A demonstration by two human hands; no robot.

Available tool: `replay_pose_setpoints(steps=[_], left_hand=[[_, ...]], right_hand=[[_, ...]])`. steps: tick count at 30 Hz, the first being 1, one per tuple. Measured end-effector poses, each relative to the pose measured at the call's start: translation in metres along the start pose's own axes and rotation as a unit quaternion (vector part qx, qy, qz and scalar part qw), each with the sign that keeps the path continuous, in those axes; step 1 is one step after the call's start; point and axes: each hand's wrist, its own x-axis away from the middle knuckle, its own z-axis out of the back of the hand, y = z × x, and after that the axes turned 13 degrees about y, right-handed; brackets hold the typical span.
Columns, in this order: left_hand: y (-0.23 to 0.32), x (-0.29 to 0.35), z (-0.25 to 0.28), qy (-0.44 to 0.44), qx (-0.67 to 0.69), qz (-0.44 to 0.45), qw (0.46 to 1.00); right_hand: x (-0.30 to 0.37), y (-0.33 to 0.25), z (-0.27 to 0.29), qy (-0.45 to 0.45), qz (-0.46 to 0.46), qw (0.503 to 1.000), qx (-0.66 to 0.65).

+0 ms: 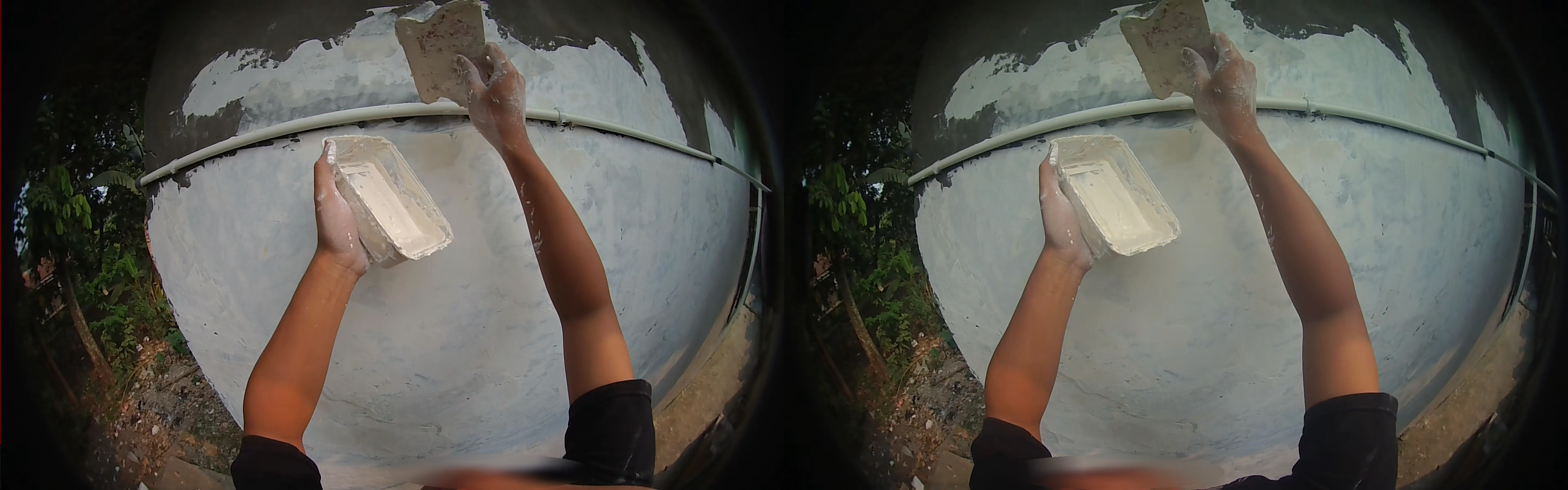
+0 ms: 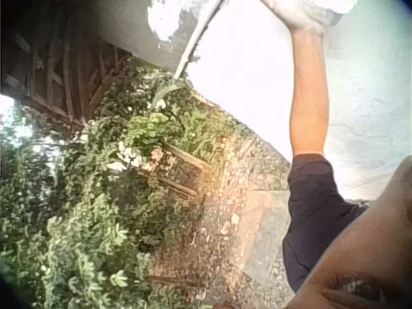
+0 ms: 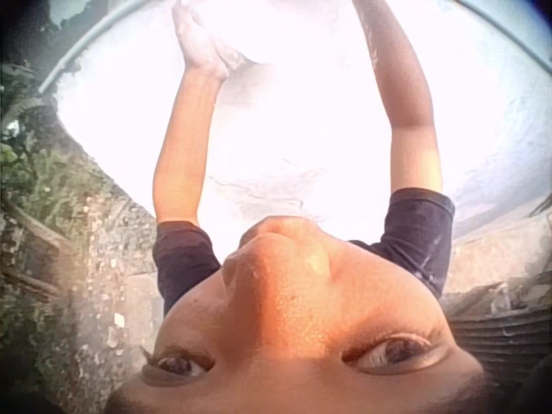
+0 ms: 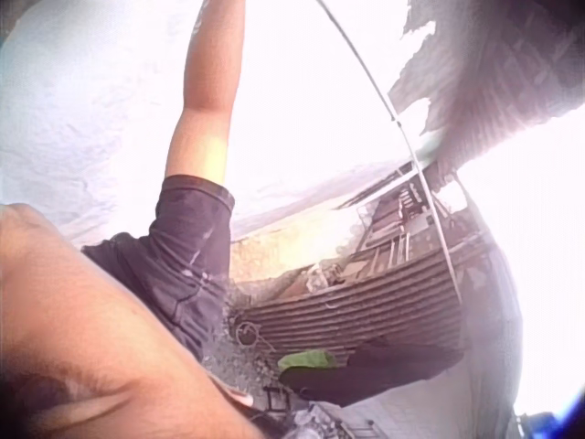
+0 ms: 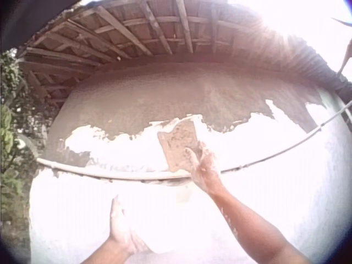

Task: Applying white plaster or filler to an exterior wall using a putty knife and a plastic container.

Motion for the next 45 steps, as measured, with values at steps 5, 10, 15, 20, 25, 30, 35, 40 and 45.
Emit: replay_pose_setpoints(steps=[5,10,15,20,25,30,35,40,45], left_hand=[[0.011,-0.007,-0.009,0.005,-0.012,-0.010,1.000],[0.007,-0.007,-0.017,0.023,-0.004,-0.029,0.999],[0.022,-0.010,-0.001,0.018,-0.022,-0.040,0.999],[0.041,-0.005,0.013,0.027,-0.016,-0.078,0.996],[0.048,-0.003,0.014,0.030,-0.033,-0.097,0.994],[0.046,-0.005,0.012,0.012,-0.044,-0.068,0.997],[0.043,-0.014,0.020,-0.003,-0.056,-0.056,0.997],[0.035,-0.017,0.025,-0.008,-0.049,-0.046,0.998],[0.037,-0.019,0.042,-0.001,-0.030,-0.057,0.998]], right_hand=[[-0.057,0.032,-0.073,-0.018,-0.124,0.992,0.023],[-0.096,0.069,-0.126,-0.057,-0.236,0.954,0.176],[-0.098,0.083,-0.110,-0.071,-0.311,0.923,0.216],[-0.112,0.071,-0.065,-0.097,-0.167,0.940,0.281],[-0.133,0.066,-0.079,-0.068,-0.110,0.942,0.311],[-0.122,0.052,-0.129,0.012,0.032,0.966,0.257],[-0.115,0.016,-0.155,-0.004,-0.010,0.954,0.300],[-0.115,0.041,-0.134,-0.057,-0.028,0.954,0.294],[-0.123,0.058,-0.102,0.007,0.030,0.947,0.320]])
